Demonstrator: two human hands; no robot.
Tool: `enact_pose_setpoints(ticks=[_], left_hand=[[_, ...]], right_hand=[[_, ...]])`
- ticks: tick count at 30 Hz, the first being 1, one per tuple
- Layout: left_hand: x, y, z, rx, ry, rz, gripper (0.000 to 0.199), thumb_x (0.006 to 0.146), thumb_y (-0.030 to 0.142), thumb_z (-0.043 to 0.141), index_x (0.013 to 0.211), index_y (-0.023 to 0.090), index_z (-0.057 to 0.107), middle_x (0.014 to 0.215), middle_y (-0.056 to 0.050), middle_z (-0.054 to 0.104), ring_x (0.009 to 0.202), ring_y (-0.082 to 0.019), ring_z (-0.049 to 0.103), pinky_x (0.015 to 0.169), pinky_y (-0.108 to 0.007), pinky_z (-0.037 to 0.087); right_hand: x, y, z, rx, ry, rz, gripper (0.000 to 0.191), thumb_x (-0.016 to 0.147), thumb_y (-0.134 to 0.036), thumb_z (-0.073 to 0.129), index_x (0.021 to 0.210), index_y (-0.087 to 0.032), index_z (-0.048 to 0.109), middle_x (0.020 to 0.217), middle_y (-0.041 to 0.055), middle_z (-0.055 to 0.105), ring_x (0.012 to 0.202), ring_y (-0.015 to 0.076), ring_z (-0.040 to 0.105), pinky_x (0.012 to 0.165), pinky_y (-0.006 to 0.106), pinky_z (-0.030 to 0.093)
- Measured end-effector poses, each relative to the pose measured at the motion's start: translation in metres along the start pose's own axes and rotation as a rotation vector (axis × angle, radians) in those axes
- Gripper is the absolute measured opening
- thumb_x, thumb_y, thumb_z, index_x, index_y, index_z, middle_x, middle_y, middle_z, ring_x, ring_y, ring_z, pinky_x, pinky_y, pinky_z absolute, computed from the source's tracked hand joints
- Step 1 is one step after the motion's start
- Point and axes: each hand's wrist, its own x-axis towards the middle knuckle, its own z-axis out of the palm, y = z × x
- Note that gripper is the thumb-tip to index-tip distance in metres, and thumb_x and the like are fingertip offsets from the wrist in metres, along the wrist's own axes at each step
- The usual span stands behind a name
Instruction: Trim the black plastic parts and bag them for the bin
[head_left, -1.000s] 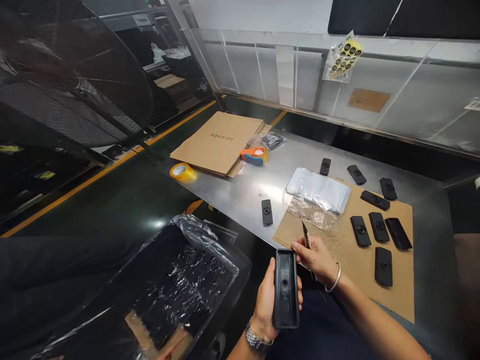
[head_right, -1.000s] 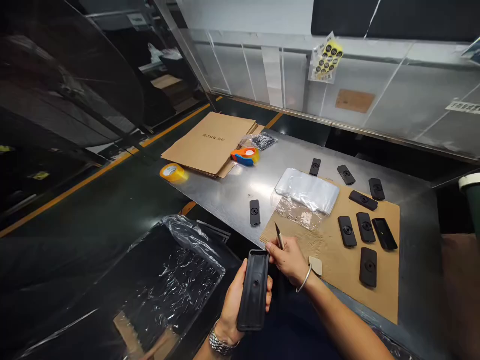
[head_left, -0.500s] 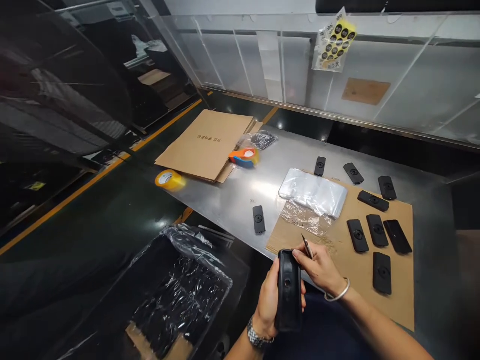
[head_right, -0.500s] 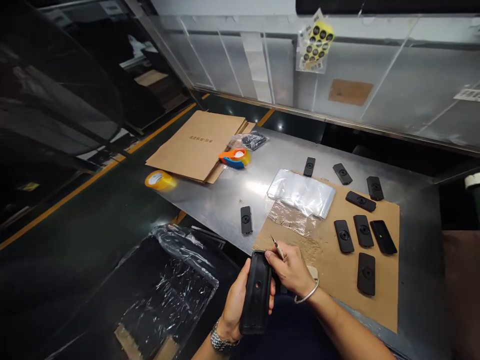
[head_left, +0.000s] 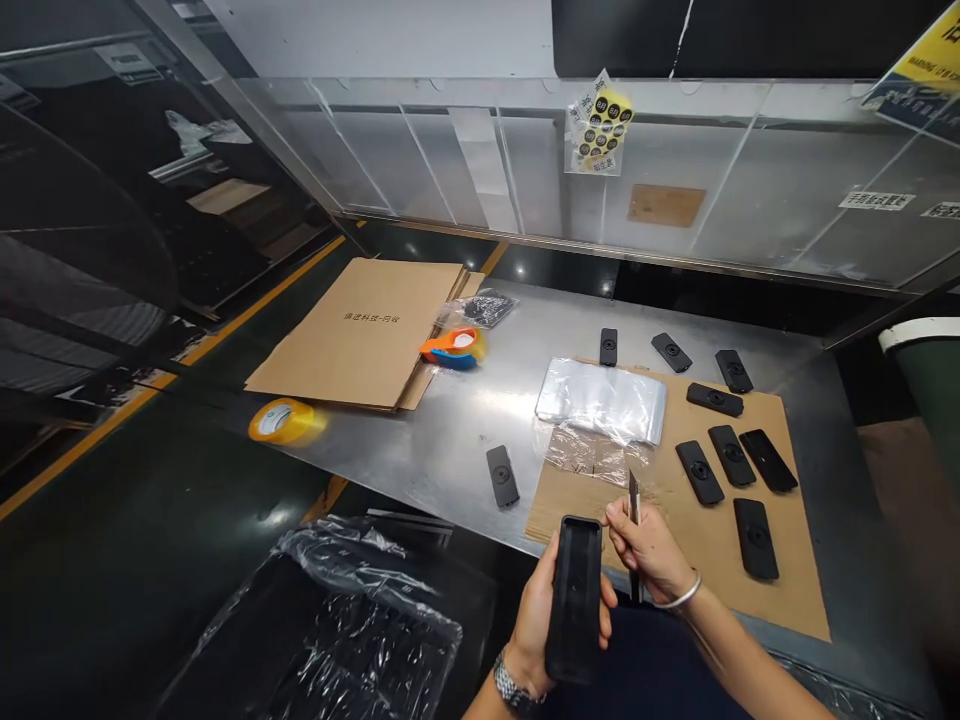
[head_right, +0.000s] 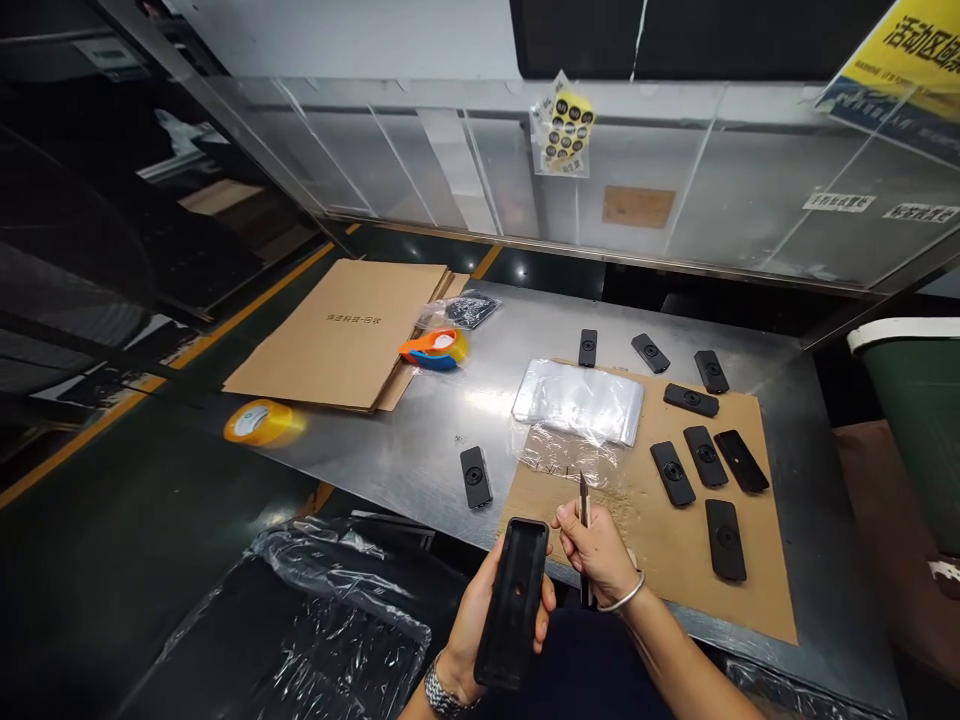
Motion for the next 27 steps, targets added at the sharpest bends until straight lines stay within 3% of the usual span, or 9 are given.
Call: enact_pose_setpoints(ticks=[9, 14, 17, 21, 24, 27], left_hand=[[-0.003, 0.004, 0.004, 0.071, 0.053, 0.082, 0.078, 0.08, 0.066, 0.019, 0.066, 0.004, 0.065, 0.049, -0.01, 0.059, 0.042, -0.011, 0.053, 0.042, -0.018, 0.039], [-0.008, 0.008, 0.01, 0.262, 0.133, 0.218, 0.075, 0.082, 0.063, 0.019, 0.064, 0.004, 0.063, 0.051, -0.011, 0.058, 0.043, -0.012, 0.053, 0.044, -0.02, 0.039], [-0.006, 0.004, 0.005, 0.414, 0.123, 0.361, 0.063, 0.08, 0.062, 0.032, 0.079, 0.006, 0.062, 0.058, -0.01, 0.061, 0.045, -0.014, 0.055, 0.043, -0.022, 0.039], [0.008, -0.005, -0.017, 0.41, 0.052, 0.403, 0.067, 0.065, 0.069, 0.052, 0.1, 0.011, 0.054, 0.064, -0.007, 0.063, 0.047, -0.016, 0.056, 0.044, -0.023, 0.04], [0.026, -0.007, -0.037, 0.344, 0.274, 0.388, 0.059, 0.067, 0.064, 0.054, 0.091, 0.01, 0.059, 0.072, -0.01, 0.065, 0.061, -0.018, 0.061, 0.055, -0.025, 0.046], [0.052, -0.004, -0.057, 0.351, 0.45, 0.394, 0.054, 0.075, 0.06, 0.048, 0.09, 0.011, 0.062, 0.089, -0.013, 0.067, 0.084, -0.021, 0.062, 0.074, -0.027, 0.048]], right_hand=[[-0.002, 0.008, -0.007, -0.027, 0.035, -0.045, 0.05, 0.07, -0.065, 0.052, 0.062, -0.017, 0.044, 0.038, -0.0096, 0.033, 0.03, 0.0027, 0.021, 0.031, 0.017, 0.014], [-0.018, -0.014, -0.003, -0.036, -0.001, -0.122, 0.045, 0.076, -0.059, 0.052, 0.082, -0.014, 0.053, 0.044, -0.0096, 0.032, 0.036, 0.0038, 0.023, 0.035, 0.018, 0.018], [-0.02, -0.018, -0.006, -0.182, -0.066, -0.171, 0.045, 0.076, -0.055, 0.055, 0.092, -0.013, 0.056, 0.052, -0.0062, 0.039, 0.044, 0.0059, 0.033, 0.041, 0.018, 0.027], [0.002, 0.013, -0.022, -0.486, -0.008, -0.2, 0.042, 0.085, -0.052, 0.04, 0.095, -0.014, 0.055, 0.058, -0.0033, 0.044, 0.05, 0.0094, 0.041, 0.048, 0.021, 0.035], [0.031, 0.055, -0.036, -0.672, 0.153, -0.198, 0.031, 0.089, -0.04, 0.037, 0.095, -0.015, 0.053, 0.069, 0.0008, 0.05, 0.065, 0.0143, 0.05, 0.06, 0.027, 0.041], [0.056, 0.096, -0.038, -0.89, 0.223, -0.178, 0.016, 0.087, -0.028, 0.046, 0.09, -0.015, 0.054, 0.083, 0.0034, 0.054, 0.077, 0.0156, 0.053, 0.071, 0.032, 0.043]])
